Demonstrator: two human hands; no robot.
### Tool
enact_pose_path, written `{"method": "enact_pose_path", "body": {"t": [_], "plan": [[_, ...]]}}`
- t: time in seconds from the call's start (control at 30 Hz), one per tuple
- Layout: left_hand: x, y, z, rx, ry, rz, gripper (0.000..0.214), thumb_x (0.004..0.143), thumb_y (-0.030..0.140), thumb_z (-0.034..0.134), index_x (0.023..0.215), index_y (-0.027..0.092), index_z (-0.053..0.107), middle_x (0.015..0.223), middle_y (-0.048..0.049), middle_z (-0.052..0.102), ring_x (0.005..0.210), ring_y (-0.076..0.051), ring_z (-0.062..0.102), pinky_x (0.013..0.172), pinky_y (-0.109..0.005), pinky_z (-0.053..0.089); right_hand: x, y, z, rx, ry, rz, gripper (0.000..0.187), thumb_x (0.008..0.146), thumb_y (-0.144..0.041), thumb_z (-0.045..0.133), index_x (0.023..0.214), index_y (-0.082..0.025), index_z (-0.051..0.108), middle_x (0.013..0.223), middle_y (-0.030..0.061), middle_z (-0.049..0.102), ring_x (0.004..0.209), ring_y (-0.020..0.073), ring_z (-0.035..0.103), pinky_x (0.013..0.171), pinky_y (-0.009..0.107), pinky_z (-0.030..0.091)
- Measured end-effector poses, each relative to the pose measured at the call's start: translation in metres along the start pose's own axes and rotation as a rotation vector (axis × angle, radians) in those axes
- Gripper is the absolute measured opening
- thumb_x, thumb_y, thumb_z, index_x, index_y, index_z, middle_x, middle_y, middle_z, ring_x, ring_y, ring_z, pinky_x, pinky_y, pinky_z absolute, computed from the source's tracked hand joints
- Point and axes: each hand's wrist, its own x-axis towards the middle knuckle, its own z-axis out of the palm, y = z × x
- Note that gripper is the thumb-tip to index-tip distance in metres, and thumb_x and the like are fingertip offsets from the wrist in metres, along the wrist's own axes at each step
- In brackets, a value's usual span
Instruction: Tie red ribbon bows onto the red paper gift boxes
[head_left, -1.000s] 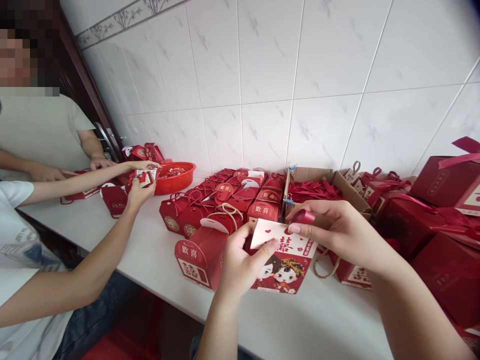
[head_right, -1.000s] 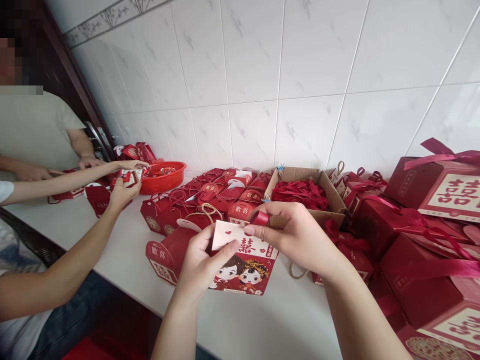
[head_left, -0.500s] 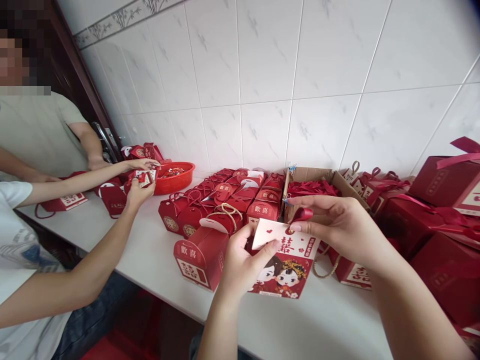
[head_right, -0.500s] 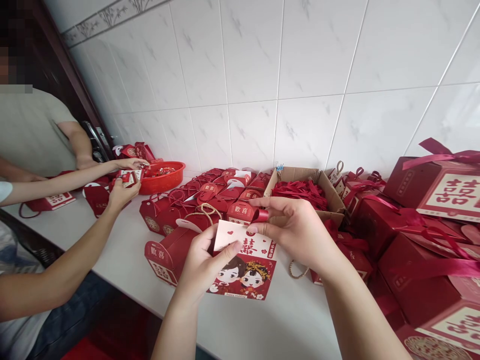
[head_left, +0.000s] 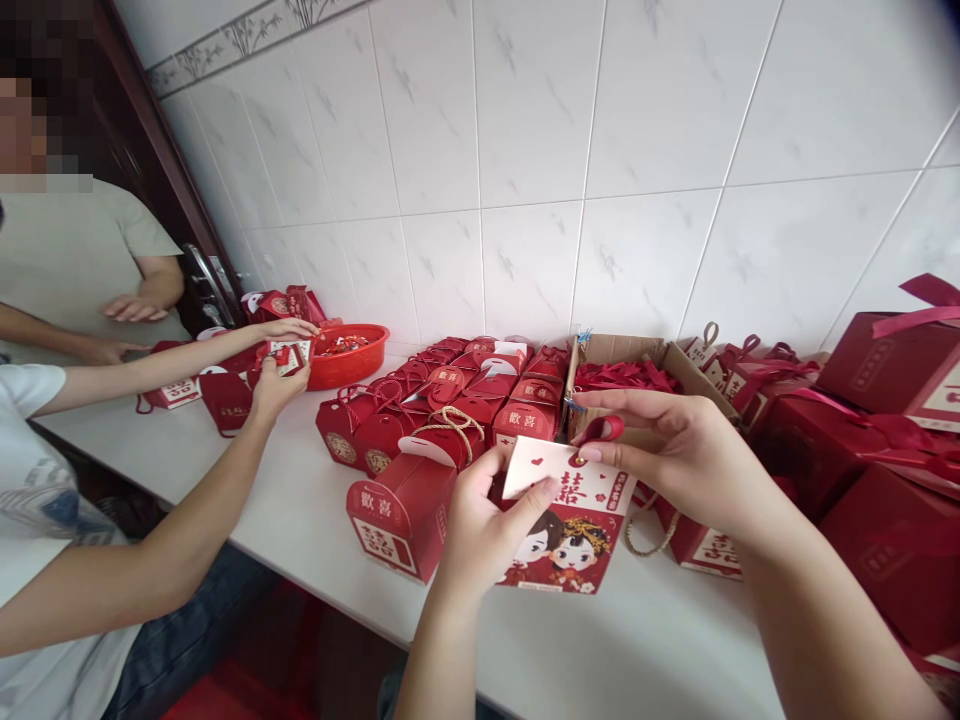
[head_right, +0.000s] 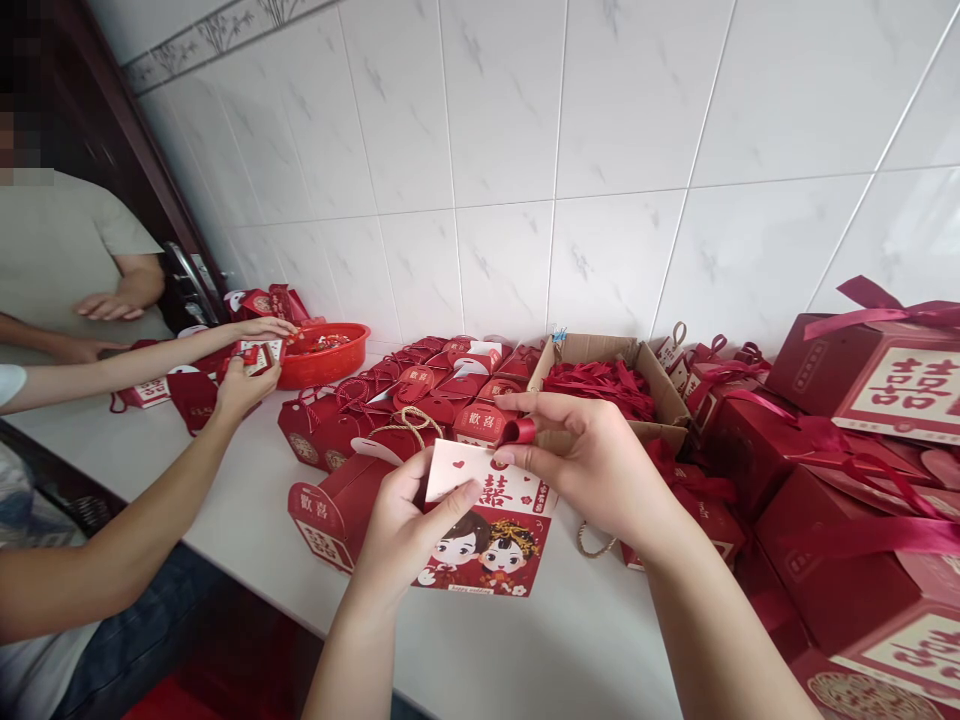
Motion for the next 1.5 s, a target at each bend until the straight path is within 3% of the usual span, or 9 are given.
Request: {"method": "enact_pose_path", "body": {"t": [0.33,0.53,0.77,0.93,1.03,1.17,1.27,1.37,1.5], "plan": [[0.0,0.001,0.001,-0.026,0.01,-0.001,0.027,0.073,0.036,0.073,0.092,0.018,0.071,0.087,-0.0062,0.076,0.079,-0.022,0.069,0.072,-0.028,0.052,0.001,0.001,0.001,-0.023,0.022,-0.024,0.048,0.074,-0.038,0.075,0.117,-0.02,0.067,0.111,0.0094,0.071,0.093,0.027,0.07,0.074,0.036,0.064],[-0.001,0.0,0.001,-0.102,0.077,-0.068,0.032,0.072,0.038,0.075,0.096,0.017,0.069,0.088,-0.0075,0.075,0.083,-0.024,0.07,0.074,-0.031,0.054,0.003,0.004,-0.004,-0.014,0.016,-0.144,0.045,0.078,-0.036,0.073,0.119,-0.022,0.062,0.126,0.0096,0.063,0.111,0.0263,0.063,0.089,0.037,0.058],[0.004,-0.003,0.001,-0.302,0.227,-0.122,0.042,0.067,0.041,0.079,0.098,0.015,0.068,0.092,-0.0102,0.076,0.088,-0.028,0.071,0.075,-0.033,0.055,0.007,0.01,-0.004,0.025,-0.216,-0.057,0.057,0.079,-0.036,0.071,0.13,-0.022,0.05,0.131,0.0105,0.059,0.109,0.0234,0.063,0.088,0.036,0.057],[0.001,0.011,0.006,-0.511,0.27,-0.203,0.047,0.061,0.038,0.083,0.097,0.013,0.067,0.09,-0.012,0.076,0.088,-0.029,0.071,0.074,-0.034,0.055,-0.007,0.004,-0.009,-0.002,-0.272,-0.001,0.043,0.084,-0.039,0.066,0.121,-0.02,0.053,0.116,0.0078,0.066,0.099,0.0203,0.066,0.091,0.038,0.055],[-0.006,0.022,0.017,-0.592,0.226,-0.245,0.047,0.059,0.037,0.084,0.096,0.014,0.068,0.086,-0.0097,0.076,0.083,-0.028,0.072,0.07,-0.034,0.056,-0.04,-0.001,-0.014,0.014,-0.178,-0.012,0.037,0.086,-0.036,0.064,0.118,-0.021,0.054,0.119,0.0077,0.064,0.103,0.0205,0.064,0.092,0.037,0.055],[-0.024,0.034,0.041,-0.59,0.092,-0.287,0.046,0.058,0.036,0.085,0.096,0.016,0.068,0.083,-0.0063,0.076,0.078,-0.026,0.072,0.067,-0.032,0.057,-0.106,-0.001,-0.019,-0.017,-0.003,-0.023,0.054,0.081,-0.023,0.071,0.13,-0.027,0.047,0.129,0.006,0.06,0.113,0.0203,0.06,0.096,0.033,0.052],[-0.038,0.037,0.061,-0.518,-0.176,-0.302,0.04,0.062,0.038,0.082,0.092,0.017,0.068,0.08,-0.0064,0.074,0.077,-0.026,0.071,0.067,-0.033,0.057,-0.159,0.006,-0.023,-0.017,0.176,0.025,0.055,0.077,-0.023,0.074,0.126,-0.029,0.05,0.126,0.004,0.063,0.114,0.0205,0.06,0.099,0.032,0.05],[-0.043,0.035,0.075,-0.451,-0.422,-0.215,0.039,0.069,0.044,0.077,0.097,0.02,0.066,0.094,-0.0074,0.072,0.094,-0.026,0.067,0.078,-0.031,0.055,-0.215,0.013,-0.037,-0.006,0.37,0.145,0.051,0.076,-0.027,0.075,0.123,-0.026,0.054,0.125,0.0069,0.064,0.114,0.0243,0.061,0.096,0.035,0.052],[-0.035,0.029,0.08,-0.363,-0.401,-0.112,0.034,0.076,0.046,0.07,0.101,0.023,0.063,0.102,-0.0043,0.067,0.101,-0.021,0.06,0.082,-0.026,0.052,-0.299,0.014,-0.075,-0.123,0.75,0.301,0.044,0.076,-0.034,0.074,0.115,-0.023,0.058,0.109,0.0108,0.071,0.097,0.0278,0.069,0.084,0.041,0.058]]}}
